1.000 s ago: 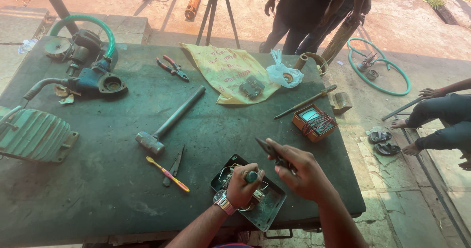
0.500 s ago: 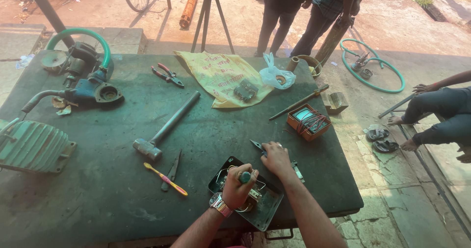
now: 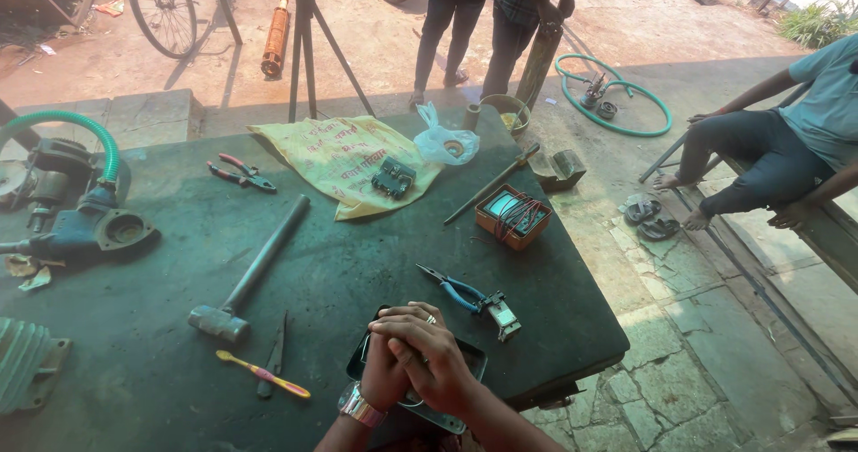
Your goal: The person retrieves a screwdriver from a drawer and uses it to loosen screws on a small electrical component. They remove a metal part, adjust internal wiring with pliers, and reassemble the component on a workbench.
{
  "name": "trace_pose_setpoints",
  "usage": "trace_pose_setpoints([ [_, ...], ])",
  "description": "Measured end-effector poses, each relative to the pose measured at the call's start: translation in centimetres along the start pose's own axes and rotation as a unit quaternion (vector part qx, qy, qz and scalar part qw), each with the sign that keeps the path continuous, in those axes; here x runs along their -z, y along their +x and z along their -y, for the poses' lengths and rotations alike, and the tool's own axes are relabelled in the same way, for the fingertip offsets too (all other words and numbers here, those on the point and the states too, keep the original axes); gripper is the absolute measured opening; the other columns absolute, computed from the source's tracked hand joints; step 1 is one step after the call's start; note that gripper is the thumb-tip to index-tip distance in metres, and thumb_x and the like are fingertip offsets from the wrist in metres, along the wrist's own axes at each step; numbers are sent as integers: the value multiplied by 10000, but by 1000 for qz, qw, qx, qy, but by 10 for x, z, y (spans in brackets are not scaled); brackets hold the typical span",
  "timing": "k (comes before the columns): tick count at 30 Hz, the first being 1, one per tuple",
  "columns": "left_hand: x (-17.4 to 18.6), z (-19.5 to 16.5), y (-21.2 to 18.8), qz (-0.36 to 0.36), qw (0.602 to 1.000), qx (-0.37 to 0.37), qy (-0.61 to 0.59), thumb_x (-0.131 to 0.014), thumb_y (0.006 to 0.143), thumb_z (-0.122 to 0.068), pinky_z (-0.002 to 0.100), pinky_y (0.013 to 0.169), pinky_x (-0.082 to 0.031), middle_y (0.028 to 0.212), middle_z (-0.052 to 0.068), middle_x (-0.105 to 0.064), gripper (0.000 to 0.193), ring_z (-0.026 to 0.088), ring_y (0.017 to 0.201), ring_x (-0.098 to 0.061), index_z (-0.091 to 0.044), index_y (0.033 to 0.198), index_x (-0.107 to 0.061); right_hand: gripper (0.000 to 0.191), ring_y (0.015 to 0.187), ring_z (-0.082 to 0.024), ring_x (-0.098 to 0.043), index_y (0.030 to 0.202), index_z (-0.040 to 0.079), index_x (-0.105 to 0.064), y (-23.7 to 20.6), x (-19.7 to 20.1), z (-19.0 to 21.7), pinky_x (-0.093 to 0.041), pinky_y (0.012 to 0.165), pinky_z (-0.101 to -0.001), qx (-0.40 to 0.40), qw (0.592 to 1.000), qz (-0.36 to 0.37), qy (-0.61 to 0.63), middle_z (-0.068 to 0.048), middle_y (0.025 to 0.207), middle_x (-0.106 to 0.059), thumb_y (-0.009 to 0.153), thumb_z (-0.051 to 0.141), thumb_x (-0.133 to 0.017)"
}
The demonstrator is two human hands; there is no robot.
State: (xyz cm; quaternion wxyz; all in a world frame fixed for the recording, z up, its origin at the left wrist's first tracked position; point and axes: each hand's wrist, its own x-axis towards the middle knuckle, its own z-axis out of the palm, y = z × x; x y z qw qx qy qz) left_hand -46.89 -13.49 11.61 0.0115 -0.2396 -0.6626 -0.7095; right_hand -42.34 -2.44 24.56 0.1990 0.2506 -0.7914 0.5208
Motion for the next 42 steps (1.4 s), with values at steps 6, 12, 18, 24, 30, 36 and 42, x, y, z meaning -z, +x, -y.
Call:
trace_pose_setpoints([
  [6, 56, -55, -12, 26, 995, -5, 101, -780, 763, -205, 399, 870, -546, 1154, 123, -686, 496, 269, 1062, -693, -22, 1199, -630, 200, 826, -208, -664, 1046, -11, -677, -24, -22, -22, -534, 763, -352, -89, 987, -64, 113, -120, 896, -667, 1046, 91, -506],
  [12, 60, -28, -39, -128, 944, 91, 290, -746, 824, -217, 404, 898, -531, 1219, 125, -681, 395, 285, 1134, -662, -61, 1177, -661, 184, 644, -87, -510, 952, -20, -612, -35, -43, -57, -416, 598, -265, -91, 965, -81, 233, -63, 769, -582, 978, 120, -495],
  [18, 49, 9, -60, -131, 960, 167, 180, -675, 902, -333, 408, 965, -518, 1242, 155, -658, 545, 286, 1153, -662, -49, 1349, -544, 202, 685, -94, -527, 897, -1, -580, -16, -25, -65, -424, 642, -252, -103, 926, 93, 350, -57, 784, -579, 887, 198, -545],
  [24, 47, 16, -58, -147, 964, 163, 150, -739, 834, -414, 412, 960, -519, 1231, 152, -669, 649, 296, 1147, -667, -54, 1344, -561, 230, 1009, -202, -587, 1095, -38, -724, -13, -14, -40, -502, 905, -315, -66, 966, -9, 250, -111, 1081, -575, 952, 140, -697],
  [30, 49, 18, -56, -143, 962, 157, 170, -756, 815, -456, 404, 928, -543, 1209, 121, -696, 616, 294, 1111, -704, -63, 1274, -640, 300, 964, -230, -700, 1190, 11, -753, -12, 5, -45, -571, 862, -346, -69, 989, 23, 129, -104, 1060, -714, 898, 68, -786],
  [36, 54, 33, -69, -140, 958, 124, 218, -718, 890, -475, 419, 1024, -468, 1261, 117, -682, 577, 294, 1208, -624, -73, 1299, -654, 351, 1145, -253, -714, 1260, 41, -725, -13, 11, -50, -572, 1002, -371, 29, 997, 69, 7, -118, 1250, -729, 914, -18, -712],
  [42, 52, 35, -72, -142, 959, 139, 202, -697, 911, -532, 446, 1080, -421, 1355, 115, -614, 631, 293, 1276, -582, -70, 1337, -633, 398, 1033, -175, -660, 1243, 47, -742, -17, 0, -47, -569, 870, -301, -56, 996, -1, 62, -123, 1150, -660, 856, 46, -835],
])
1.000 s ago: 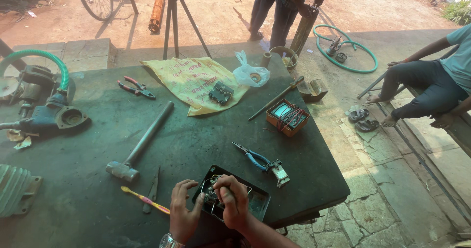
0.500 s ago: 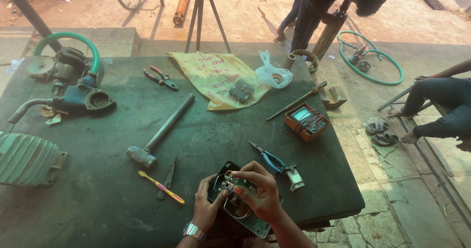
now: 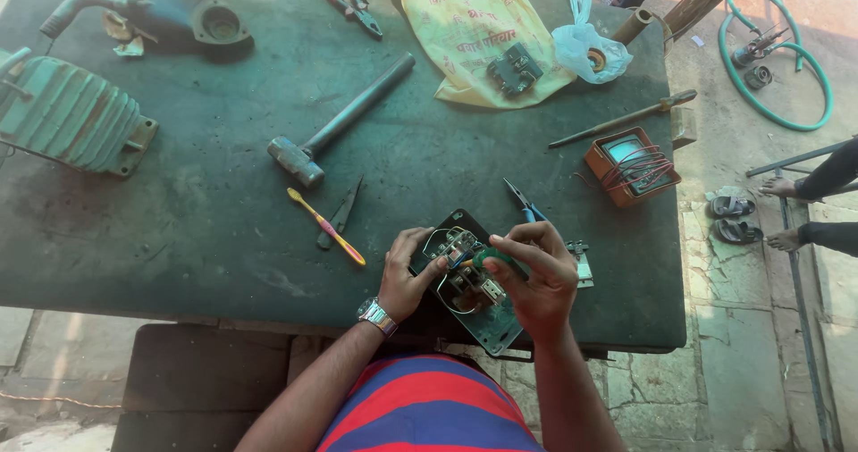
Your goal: The person retrieves a screwdriver from a drawer and uses it to loosen screws on a small electrical component. They remove a metal part, adjust internal wiring with pliers, and reassemble the component on a workbench.
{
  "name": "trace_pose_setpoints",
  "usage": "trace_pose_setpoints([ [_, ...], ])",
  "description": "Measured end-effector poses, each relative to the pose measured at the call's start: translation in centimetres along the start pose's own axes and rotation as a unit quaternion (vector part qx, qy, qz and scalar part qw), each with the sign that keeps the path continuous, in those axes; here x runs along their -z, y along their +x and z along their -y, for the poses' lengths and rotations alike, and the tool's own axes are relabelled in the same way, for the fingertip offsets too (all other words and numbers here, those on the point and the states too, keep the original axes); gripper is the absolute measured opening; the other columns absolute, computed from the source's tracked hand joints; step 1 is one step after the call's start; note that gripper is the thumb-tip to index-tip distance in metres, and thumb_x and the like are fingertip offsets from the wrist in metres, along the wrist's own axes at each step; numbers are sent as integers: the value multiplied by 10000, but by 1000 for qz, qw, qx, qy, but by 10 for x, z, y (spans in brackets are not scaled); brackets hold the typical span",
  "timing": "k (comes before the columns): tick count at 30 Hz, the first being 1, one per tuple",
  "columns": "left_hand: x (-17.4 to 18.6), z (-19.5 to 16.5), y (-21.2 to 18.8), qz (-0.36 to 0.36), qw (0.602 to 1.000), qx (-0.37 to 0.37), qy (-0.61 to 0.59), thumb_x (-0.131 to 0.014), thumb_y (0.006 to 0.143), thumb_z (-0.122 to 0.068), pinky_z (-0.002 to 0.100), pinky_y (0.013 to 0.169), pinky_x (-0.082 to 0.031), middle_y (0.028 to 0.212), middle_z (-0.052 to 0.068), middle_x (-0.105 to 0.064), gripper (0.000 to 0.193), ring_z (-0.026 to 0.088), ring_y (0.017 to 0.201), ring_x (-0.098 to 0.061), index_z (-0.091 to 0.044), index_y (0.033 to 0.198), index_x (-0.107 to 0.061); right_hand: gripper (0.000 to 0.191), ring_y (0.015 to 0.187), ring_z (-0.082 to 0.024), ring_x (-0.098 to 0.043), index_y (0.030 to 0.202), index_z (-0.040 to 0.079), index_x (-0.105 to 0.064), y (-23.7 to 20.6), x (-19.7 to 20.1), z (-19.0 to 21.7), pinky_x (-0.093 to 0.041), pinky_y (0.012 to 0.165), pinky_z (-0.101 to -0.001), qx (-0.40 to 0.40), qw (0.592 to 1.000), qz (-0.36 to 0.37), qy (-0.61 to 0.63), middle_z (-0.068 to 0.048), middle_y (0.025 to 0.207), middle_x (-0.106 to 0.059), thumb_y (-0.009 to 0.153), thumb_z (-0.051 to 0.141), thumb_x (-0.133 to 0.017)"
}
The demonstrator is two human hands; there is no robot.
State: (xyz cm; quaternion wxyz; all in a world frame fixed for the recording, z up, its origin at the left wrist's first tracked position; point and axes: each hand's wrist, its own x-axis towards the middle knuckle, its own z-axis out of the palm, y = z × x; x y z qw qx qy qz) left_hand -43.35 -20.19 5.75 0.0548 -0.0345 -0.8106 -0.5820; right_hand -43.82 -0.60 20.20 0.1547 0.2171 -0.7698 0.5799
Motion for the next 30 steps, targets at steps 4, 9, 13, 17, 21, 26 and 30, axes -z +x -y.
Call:
trace_pose_setpoints([
  [4, 3, -4, 1, 14, 1000, 16, -5, -674, 906, -562, 442, 1080, -406, 1400, 104, -576, 660, 290, 1296, -567, -72, 1344, -622, 329, 1054, -174, -693, 1280, 29, -709, 6, 9, 6, -579, 898, -289, -44, 996, 51, 55, -125, 1183, -710, 955, 46, -752],
  [9, 5, -2, 1, 19, 1000, 10, 5, -669, 904, -558, 445, 1076, -383, 1412, 108, -565, 674, 286, 1313, -550, -62, 1357, -609, 328, 1094, -185, -684, 1281, 44, -705, 10, 12, 13, -563, 939, -301, 14, 994, 99, -33, -133, 1269, -708, 956, 3, -683],
  [13, 4, -1, 0, -5, 1000, -17, -4, -686, 918, -538, 443, 1106, -384, 1408, 132, -560, 651, 300, 1321, -541, -51, 1346, -624, 337, 1012, -158, -623, 1246, 64, -748, 6, 4, 16, -538, 883, -298, -20, 999, 31, -18, -109, 1179, -653, 912, 52, -793],
  [17, 4, 0, 0, -7, 1000, -12, -10, -697, 907, -525, 440, 1100, -392, 1390, 130, -564, 649, 293, 1301, -550, -43, 1336, -631, 327, 1107, -164, -632, 1303, 45, -701, 4, 8, 16, -540, 959, -309, -43, 998, 31, 23, -81, 1194, -715, 978, 65, -735],
  [21, 3, 3, 0, -5, 1000, -5, -17, -698, 908, -523, 443, 1094, -389, 1379, 125, -559, 651, 290, 1303, -542, -32, 1330, -630, 305, 1167, -163, -643, 1265, 31, -710, 2, 11, 14, -529, 1018, -316, -15, 998, 51, -41, -86, 1308, -701, 966, -23, -681],
  [26, 1, 5, 0, -8, 1000, -15, -12, -696, 924, -525, 441, 1107, -380, 1376, 123, -557, 638, 290, 1309, -534, -35, 1327, -627, 269, 1098, -140, -598, 1205, 13, -751, -2, 5, 11, -528, 947, -301, -55, 998, -41, 11, -83, 1204, -620, 942, 16, -805],
  [30, 1, 4, 0, 5, 1000, 7, -17, -697, 907, -522, 428, 1062, -383, 1370, 103, -571, 630, 269, 1264, -565, -52, 1319, -617, 275, 1196, -172, -646, 1270, 17, -702, -2, 5, 12, -538, 1027, -307, -78, 996, 18, 41, -98, 1263, -686, 997, 35, -673],
])
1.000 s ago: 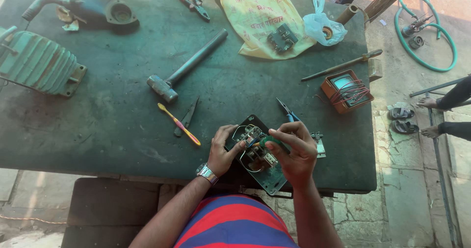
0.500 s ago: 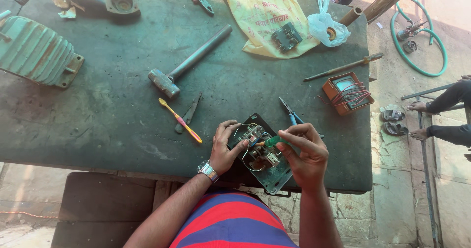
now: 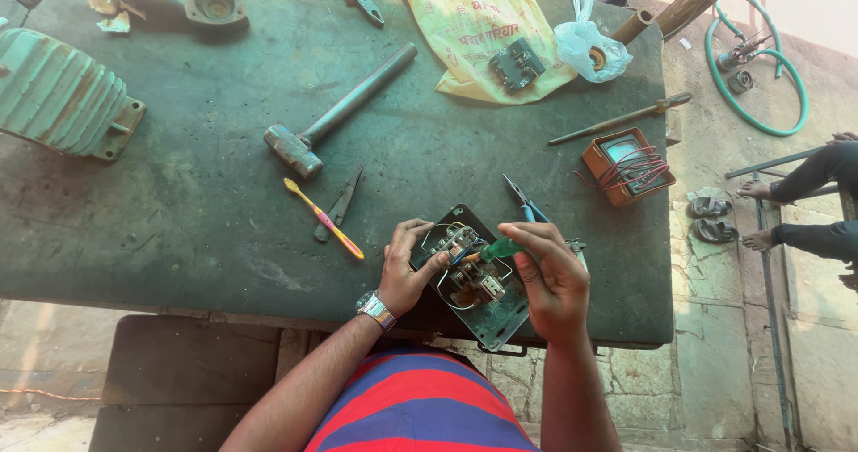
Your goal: The person retrieves a screwdriver from a drawer and uses it to loosen screws on a small electrical component. They remove a metal part, adjust internal wiring with pliers, and reassemble the component on a workbench.
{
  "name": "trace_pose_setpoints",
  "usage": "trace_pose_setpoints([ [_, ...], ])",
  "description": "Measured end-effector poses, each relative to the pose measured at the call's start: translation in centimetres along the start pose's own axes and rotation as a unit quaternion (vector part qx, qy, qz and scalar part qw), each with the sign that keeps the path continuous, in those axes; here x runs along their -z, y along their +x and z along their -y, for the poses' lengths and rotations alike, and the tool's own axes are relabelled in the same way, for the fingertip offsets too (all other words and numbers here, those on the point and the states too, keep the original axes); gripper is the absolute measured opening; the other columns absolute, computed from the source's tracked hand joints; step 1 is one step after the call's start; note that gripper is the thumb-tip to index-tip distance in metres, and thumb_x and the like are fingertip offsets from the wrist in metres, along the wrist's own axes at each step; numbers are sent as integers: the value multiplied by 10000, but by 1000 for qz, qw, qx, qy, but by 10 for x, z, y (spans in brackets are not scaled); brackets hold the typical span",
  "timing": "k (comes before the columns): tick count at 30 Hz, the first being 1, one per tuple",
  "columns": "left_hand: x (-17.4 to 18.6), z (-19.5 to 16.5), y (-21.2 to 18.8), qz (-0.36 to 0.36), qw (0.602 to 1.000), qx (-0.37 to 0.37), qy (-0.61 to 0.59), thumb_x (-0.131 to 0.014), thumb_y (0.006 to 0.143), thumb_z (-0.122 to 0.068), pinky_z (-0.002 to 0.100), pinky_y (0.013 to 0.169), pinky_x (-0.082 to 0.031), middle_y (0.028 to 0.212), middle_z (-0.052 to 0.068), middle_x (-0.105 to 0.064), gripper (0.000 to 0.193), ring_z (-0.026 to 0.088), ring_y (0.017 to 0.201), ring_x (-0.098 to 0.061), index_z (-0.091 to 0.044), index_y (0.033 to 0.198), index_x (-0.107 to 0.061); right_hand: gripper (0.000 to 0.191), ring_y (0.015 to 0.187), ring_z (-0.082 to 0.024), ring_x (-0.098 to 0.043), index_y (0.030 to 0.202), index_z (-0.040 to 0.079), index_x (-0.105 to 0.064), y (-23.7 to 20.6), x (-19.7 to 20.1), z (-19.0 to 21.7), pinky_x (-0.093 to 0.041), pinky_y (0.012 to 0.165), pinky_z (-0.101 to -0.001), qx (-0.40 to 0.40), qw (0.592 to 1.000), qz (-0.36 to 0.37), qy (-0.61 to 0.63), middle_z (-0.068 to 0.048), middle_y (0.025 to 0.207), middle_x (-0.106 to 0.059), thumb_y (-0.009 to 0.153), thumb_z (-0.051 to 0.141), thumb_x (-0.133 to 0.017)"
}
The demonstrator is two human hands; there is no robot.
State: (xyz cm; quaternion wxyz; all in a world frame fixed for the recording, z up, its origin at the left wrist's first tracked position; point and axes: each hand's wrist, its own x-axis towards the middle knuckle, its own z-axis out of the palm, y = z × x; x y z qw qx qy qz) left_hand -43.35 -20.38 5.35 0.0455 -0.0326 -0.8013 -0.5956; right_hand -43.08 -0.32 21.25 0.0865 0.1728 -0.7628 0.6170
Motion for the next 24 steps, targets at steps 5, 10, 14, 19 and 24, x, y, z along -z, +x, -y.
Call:
trace_pose_setpoints([
  [5, 2, -1, 0, -1, 1000, -2, -2, -701, 902, -515, 412, 1038, -387, 1364, 103, -585, 624, 274, 1246, -577, -65, 1326, -610, 365, 1230, -176, -583, 1293, -2, -666, -1, -2, 2, -491, 1077, -305, 57, 998, 6, -39, -130, 1336, -588, 929, -7, -701],
  [10, 2, 0, -1, -1, 1000, -5, 1, -713, 897, -512, 410, 1042, -390, 1367, 119, -580, 631, 282, 1252, -572, -63, 1328, -609, 294, 1180, -162, -616, 1287, 22, -707, -4, -3, 5, -505, 1052, -301, -12, 999, -28, 22, -96, 1249, -653, 994, 13, -696],
  [14, 2, 3, -1, -1, 1000, -10, 2, -717, 890, -520, 412, 1045, -389, 1362, 122, -581, 639, 283, 1265, -567, -64, 1325, -613, 305, 1274, -192, -612, 1304, 18, -677, -5, -5, 6, -491, 1106, -306, 28, 997, 14, -69, -103, 1308, -688, 1011, -17, -599],
  [19, 2, 5, -2, -1, 1000, -14, -5, -705, 901, -532, 408, 1046, -380, 1350, 111, -594, 631, 270, 1278, -570, -69, 1319, -610, 302, 1166, -159, -619, 1274, 13, -707, -7, -9, 5, -513, 1061, -302, 59, 998, -23, -24, -128, 1265, -642, 975, -25, -729],
  [24, 2, 3, -2, 0, 1000, -16, 3, -696, 909, -530, 403, 1044, -380, 1344, 107, -597, 615, 267, 1269, -575, -74, 1314, -614, 297, 1215, -195, -651, 1291, 25, -675, -7, -6, 4, -518, 1052, -310, 48, 997, 17, -52, -119, 1264, -695, 1002, 10, -614],
])
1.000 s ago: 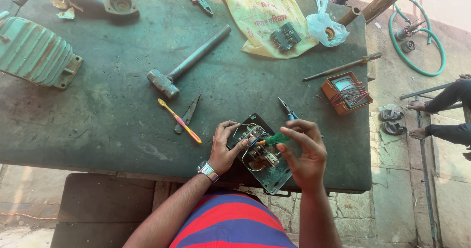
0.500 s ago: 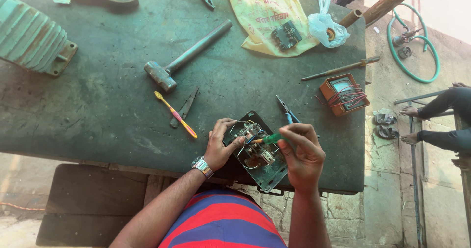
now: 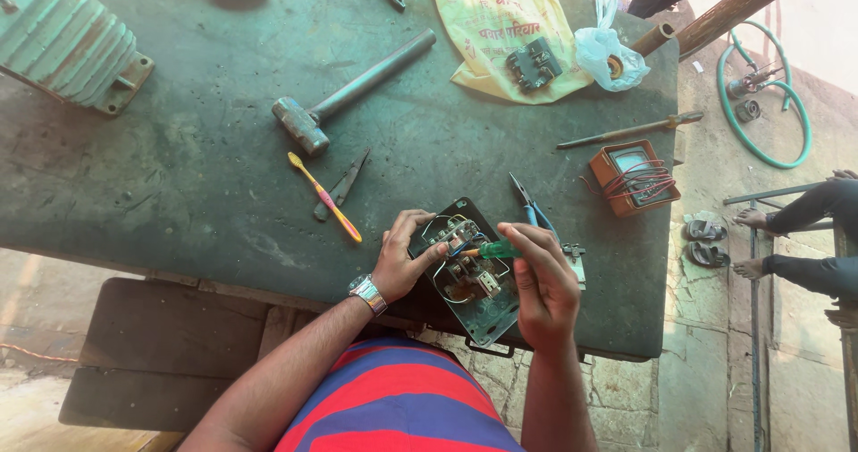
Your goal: The person retrieves a screwdriver from a drawer and uses it to loosen screws on a small electrical component. They remove a metal part, adjust internal wiring with pliers, and reassemble the component on a workbench.
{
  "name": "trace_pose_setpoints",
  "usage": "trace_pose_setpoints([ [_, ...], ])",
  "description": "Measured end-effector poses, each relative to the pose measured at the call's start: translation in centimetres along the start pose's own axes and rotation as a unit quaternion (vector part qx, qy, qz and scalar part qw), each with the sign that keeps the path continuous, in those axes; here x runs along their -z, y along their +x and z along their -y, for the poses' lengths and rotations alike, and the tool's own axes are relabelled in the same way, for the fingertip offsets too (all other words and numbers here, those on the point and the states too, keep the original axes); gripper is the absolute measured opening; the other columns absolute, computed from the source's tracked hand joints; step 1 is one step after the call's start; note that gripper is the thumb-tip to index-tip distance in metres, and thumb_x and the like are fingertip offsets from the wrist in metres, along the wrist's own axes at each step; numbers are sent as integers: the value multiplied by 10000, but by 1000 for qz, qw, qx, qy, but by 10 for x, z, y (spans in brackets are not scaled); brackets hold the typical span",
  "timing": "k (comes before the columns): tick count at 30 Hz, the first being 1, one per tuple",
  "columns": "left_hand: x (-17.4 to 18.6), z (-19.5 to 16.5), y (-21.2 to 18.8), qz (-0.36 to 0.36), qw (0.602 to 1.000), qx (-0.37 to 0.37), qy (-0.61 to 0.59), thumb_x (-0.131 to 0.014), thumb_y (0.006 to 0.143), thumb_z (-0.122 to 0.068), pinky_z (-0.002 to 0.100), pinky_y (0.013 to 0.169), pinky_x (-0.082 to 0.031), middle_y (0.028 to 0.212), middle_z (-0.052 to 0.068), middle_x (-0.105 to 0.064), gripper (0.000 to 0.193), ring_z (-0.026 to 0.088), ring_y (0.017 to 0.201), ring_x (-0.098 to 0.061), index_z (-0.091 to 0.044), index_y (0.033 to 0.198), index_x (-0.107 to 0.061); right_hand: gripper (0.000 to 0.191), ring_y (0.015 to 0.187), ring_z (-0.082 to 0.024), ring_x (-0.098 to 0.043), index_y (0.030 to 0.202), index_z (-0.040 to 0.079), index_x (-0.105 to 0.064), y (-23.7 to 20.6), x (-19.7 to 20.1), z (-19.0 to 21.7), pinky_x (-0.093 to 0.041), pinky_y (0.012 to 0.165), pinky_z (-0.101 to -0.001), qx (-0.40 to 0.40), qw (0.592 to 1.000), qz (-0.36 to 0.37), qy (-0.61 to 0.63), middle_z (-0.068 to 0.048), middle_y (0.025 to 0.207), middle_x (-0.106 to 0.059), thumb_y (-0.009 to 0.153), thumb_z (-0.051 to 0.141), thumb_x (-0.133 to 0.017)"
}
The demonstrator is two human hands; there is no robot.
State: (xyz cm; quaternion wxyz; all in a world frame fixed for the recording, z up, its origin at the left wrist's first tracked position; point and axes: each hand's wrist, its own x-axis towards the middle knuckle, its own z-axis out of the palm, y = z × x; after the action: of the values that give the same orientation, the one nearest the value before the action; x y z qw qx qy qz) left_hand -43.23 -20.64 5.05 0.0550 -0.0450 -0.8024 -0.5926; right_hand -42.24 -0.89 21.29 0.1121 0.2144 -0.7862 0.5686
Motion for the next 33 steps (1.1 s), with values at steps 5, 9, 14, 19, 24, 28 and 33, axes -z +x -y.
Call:
trace_pose_setpoints([
  [5, 0, -1, 1, 2, 1000, 2, -2, -701, 901, -534, 405, 1045, -379, 1343, 107, -592, 624, 267, 1269, -569, -75, 1315, -616, 418, 1187, -209, -592, 1289, 22, -695, -4, -4, -8, -522, 1029, -345, 51, 998, -38, -20, -139, 1288, -575, 883, 41, -791],
  [9, 1, 0, 0, 2, 1000, 11, 1, -699, 897, -543, 410, 1036, -374, 1351, 104, -590, 630, 262, 1283, -565, -79, 1315, -613, 363, 1121, -189, -659, 1317, 55, -713, -9, -6, -15, -568, 947, -306, 33, 998, -56, 18, -130, 1212, -667, 965, -25, -760],
  [14, 2, 1, 0, 14, 1000, 15, -4, -695, 902, -544, 415, 1043, -364, 1352, 103, -585, 634, 262, 1288, -560, -78, 1323, -601, 428, 1281, -264, -658, 1419, 32, -598, -8, -6, -15, -557, 1083, -363, 1, 1000, -18, 5, -190, 1354, -655, 1003, -66, -618],
  [19, 2, 3, 0, 14, 1000, 11, -13, -692, 911, -529, 422, 1056, -341, 1370, 106, -574, 630, 268, 1311, -541, -76, 1336, -593, 505, 1101, -259, -736, 1396, 45, -580, -2, -14, -2, -632, 939, -347, 77, 994, -17, -73, -172, 1192, -728, 933, -68, -745],
  [24, 4, 4, 1, 22, 999, 8, -27, -686, 923, -526, 423, 1068, -325, 1387, 112, -562, 635, 275, 1340, -516, -73, 1355, -574, 567, 1081, -252, -737, 1440, 62, -541, -8, -12, 8, -617, 918, -337, 88, 993, -39, -73, -207, 1175, -717, 931, -83, -744],
  [28, 9, 3, 2, 37, 999, 17, -31, -683, 914, -540, 420, 1065, -324, 1383, 105, -563, 647, 262, 1337, -515, -82, 1356, -564, 575, 1068, -256, -742, 1443, 56, -544, -16, -19, -1, -612, 901, -343, 65, 993, -48, -82, -208, 1163, -725, 926, -95, -746],
  [33, 12, 4, 3, 51, 998, 18, -34, -676, 921, -550, 427, 1078, -314, 1392, 109, -545, 665, 262, 1355, -492, -77, 1372, -550, 575, 1090, -256, -740, 1449, 55, -540, -23, -34, -14, -641, 923, -352, 41, 991, -89, -93, -197, 1192, -702, 934, -94, -747],
])
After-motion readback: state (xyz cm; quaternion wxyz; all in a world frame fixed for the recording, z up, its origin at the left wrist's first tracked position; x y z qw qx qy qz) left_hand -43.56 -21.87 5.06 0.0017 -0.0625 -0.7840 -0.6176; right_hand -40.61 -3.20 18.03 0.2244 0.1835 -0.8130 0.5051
